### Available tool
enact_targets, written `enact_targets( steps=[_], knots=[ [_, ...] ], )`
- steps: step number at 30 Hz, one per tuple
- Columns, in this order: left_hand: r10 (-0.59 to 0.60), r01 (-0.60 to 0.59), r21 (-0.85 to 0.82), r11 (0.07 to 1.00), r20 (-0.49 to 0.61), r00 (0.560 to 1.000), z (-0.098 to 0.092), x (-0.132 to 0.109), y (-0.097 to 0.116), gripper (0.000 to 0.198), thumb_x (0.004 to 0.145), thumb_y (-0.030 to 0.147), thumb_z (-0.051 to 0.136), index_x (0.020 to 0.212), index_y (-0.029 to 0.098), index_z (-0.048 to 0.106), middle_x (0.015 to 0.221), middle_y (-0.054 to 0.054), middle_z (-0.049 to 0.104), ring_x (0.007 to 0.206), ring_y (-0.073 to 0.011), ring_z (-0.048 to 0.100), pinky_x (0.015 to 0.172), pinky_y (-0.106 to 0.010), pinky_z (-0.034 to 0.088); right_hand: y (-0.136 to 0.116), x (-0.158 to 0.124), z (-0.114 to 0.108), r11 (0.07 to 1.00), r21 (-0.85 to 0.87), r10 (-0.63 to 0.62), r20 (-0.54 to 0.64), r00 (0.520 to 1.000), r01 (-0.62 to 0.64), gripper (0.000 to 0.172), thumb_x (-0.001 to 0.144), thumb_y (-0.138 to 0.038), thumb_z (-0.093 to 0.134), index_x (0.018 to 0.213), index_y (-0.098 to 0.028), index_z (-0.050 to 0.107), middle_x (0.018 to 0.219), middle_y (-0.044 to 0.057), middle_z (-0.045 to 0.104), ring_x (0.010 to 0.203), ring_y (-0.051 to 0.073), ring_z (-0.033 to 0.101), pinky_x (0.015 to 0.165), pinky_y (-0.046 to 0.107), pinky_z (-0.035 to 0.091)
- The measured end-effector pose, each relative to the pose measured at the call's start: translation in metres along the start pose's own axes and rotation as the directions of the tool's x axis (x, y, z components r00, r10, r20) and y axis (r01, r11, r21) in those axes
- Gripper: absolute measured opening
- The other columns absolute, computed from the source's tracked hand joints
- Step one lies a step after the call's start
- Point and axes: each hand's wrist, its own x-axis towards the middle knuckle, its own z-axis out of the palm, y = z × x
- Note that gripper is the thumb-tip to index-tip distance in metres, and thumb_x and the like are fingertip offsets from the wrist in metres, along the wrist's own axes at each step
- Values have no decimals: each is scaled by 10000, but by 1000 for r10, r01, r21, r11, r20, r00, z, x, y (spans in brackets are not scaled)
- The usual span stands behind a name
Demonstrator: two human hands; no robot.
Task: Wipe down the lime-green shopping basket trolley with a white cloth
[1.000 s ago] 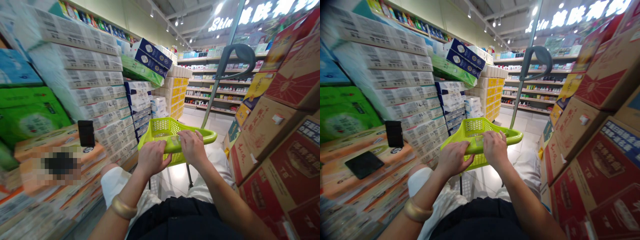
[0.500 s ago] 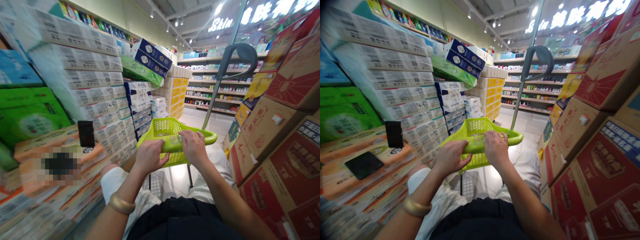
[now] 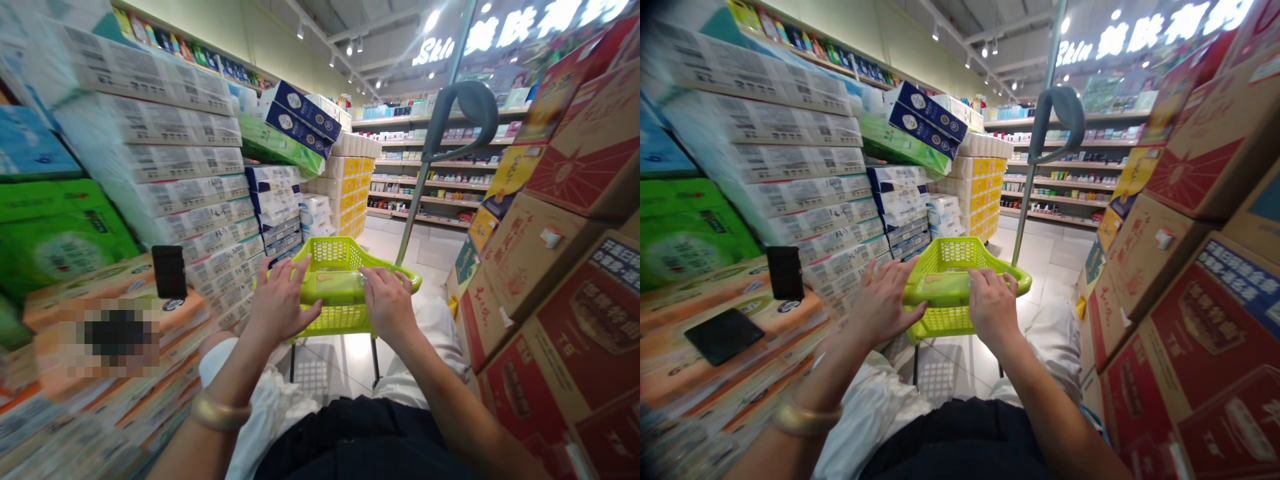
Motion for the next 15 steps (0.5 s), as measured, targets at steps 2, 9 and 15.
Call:
enact_targets(
  steps=[2, 9, 15],
  knots=[
    [31, -30, -67, 997, 15, 999, -1, 3, 20, 796, 775, 477, 594, 1438, 152, 299, 1291, -153, 558, 1265, -314, 460, 1158, -532, 170, -6, -1, 0, 1000, -9, -2, 11, 1000, 2, 295, 954, -189, 416, 1163, -208, 623, 1085, 64, 676, 967, 210, 594, 995, 398, 254],
    [42, -26, -141, 990, 110, 993, 17, 10, 54, 711, 764, 366, 628, 1399, 179, 367, 1376, -148, 520, 1313, -308, 429, 1147, -511, 206, -2, -7, -8, 996, 53, -76, 43, 996, 74, 280, 954, -193, 423, 1127, -244, 637, 1078, 50, 691, 970, 186, 604, 1019, 392, 222],
    [35, -24, -115, 993, 93, 995, 18, 6, 39, 623, 751, 353, 642, 1325, 215, 444, 1352, -98, 549, 1262, -288, 467, 1098, -464, 296, 18, -4, -13, 997, -14, 74, -15, 997, -74, 256, 930, -177, 429, 981, -224, 675, 961, 35, 701, 903, 186, 616, 1015, 407, 228]
  ],
)
